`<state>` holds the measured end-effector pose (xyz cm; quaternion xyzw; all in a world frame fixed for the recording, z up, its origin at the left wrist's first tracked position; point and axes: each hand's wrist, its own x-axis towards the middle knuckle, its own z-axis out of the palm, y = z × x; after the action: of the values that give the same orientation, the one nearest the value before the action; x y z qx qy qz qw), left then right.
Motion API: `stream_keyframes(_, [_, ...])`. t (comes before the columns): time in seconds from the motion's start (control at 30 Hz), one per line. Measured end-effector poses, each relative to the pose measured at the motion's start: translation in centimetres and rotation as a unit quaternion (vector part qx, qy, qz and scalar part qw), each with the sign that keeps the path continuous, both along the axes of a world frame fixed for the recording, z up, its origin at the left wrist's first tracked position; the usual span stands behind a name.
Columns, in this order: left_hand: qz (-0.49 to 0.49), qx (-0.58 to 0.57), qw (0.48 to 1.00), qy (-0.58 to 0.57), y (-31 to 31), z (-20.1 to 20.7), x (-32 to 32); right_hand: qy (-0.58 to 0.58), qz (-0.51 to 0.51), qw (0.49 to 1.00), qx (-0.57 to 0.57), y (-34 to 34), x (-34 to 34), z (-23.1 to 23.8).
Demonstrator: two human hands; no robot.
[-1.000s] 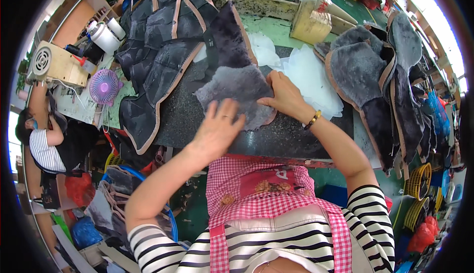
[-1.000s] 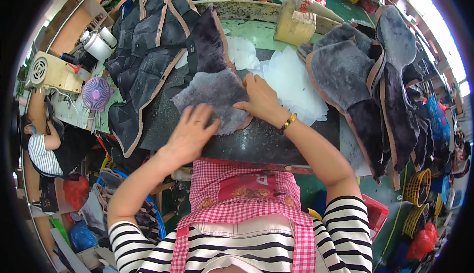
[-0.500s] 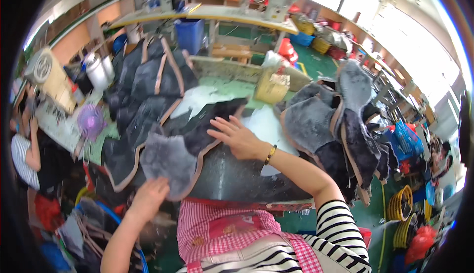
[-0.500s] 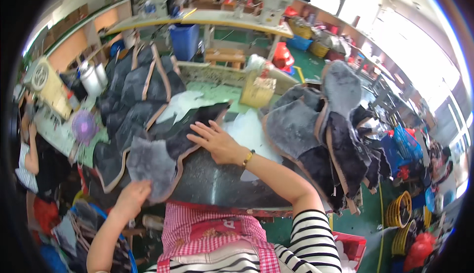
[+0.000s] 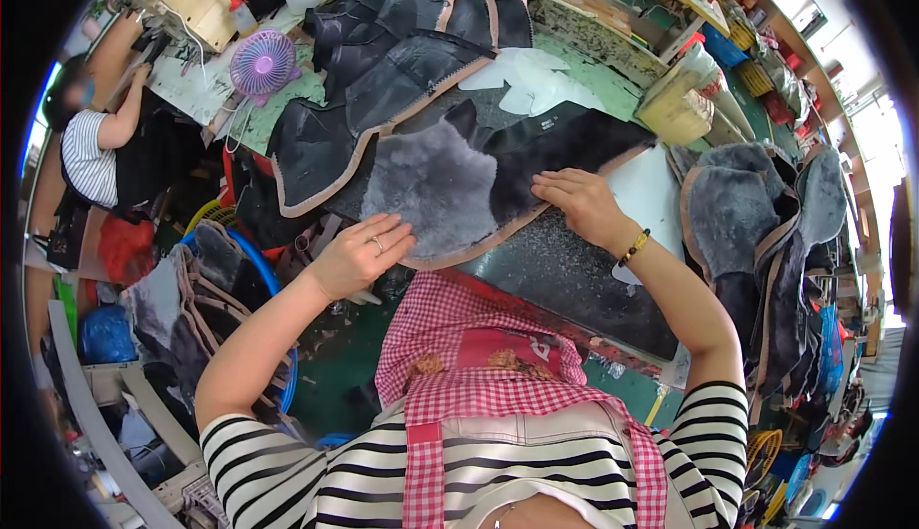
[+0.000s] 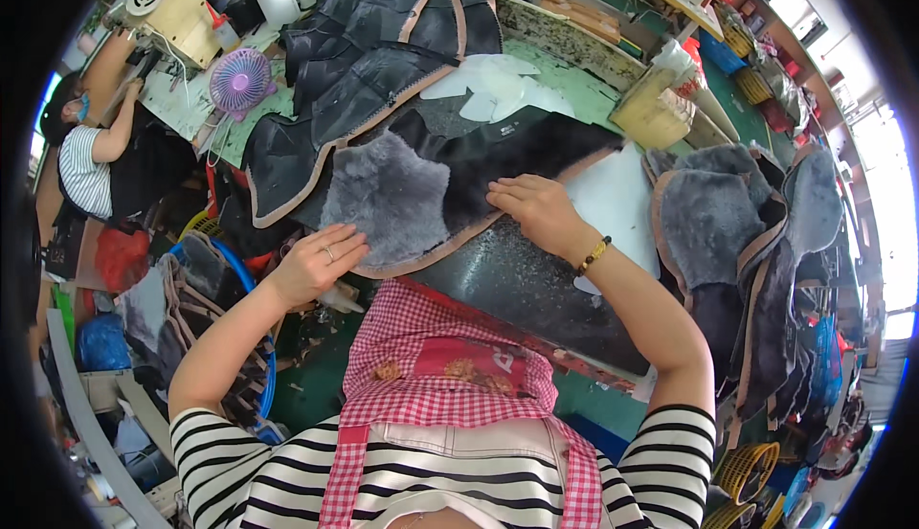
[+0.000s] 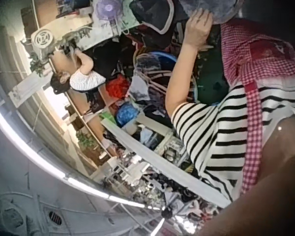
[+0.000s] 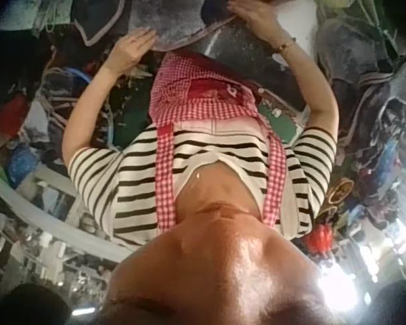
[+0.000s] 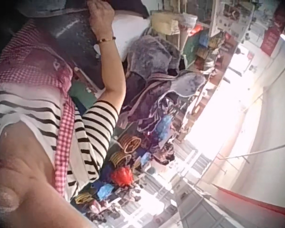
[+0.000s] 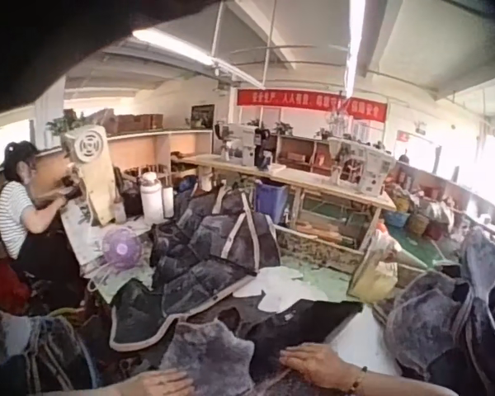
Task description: The person inserts white foam insoles into black shoe uppers and then places gray fabric pieces inside the uppers. The person handles the items one at a time, turning them over and smoothing the inserts. The finished assemblies are placed into a yellow basket.
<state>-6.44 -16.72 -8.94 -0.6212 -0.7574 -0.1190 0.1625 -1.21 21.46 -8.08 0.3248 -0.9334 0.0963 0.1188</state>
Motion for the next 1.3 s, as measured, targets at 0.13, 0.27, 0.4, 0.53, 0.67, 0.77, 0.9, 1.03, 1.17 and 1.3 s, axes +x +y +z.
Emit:
stream_keyframes(0.13, [-0.024,-0.031,0.998,0.039,-0.1,0.6,-0.1,-0.029,0.051,0.998,0.032,-5.8,0.2,3.8])
stream_keyframes(0.27, [-0.057,-0.037,0.997,0.046,0.2,0.5,-1.6,-0.076,0.13,0.989,-0.011,-7.5,-0.1,1.2])
stream_keyframes(0.4, [-0.051,-0.046,0.997,0.035,0.2,1.3,-1.0,-0.123,0.123,0.984,-0.027,-5.7,1.6,1.2])
stream_keyframes(0.53, [-0.025,-0.092,0.995,0.021,-0.2,2.3,-0.3,-0.124,0.053,0.987,-0.092,-4.1,1.8,1.8])
stream_keyframes(0.67, [0.137,-0.145,0.974,-0.111,-1.0,5.0,0.4,0.052,-0.095,0.992,0.059,1.1,2.5,2.3])
stream_keyframes(0.77, [0.176,-0.009,0.974,-0.141,7.3,5.6,3.7,0.077,-0.094,0.991,0.064,0.5,1.9,2.2])
stream_keyframes(0.9, [0.273,0.043,0.959,-0.064,15.9,-1.9,2.4,0.104,-0.049,0.991,0.074,-1.0,-0.7,1.6])
stream_keyframes(1.03, [0.178,0.042,0.983,-0.003,16.3,-0.5,1.0,0.145,-0.082,0.983,0.079,0.9,1.5,3.6])
stream_keyframes(1.17, [0.114,-0.045,0.975,-0.187,13.1,6.9,0.9,0.09,-0.031,0.994,0.058,-1.2,2.8,7.7])
stream_keyframes(1.3, [-0.022,0.033,0.975,-0.218,12.5,15.5,4.6,0.001,0.058,0.995,-0.075,-5.2,6.1,12.3])
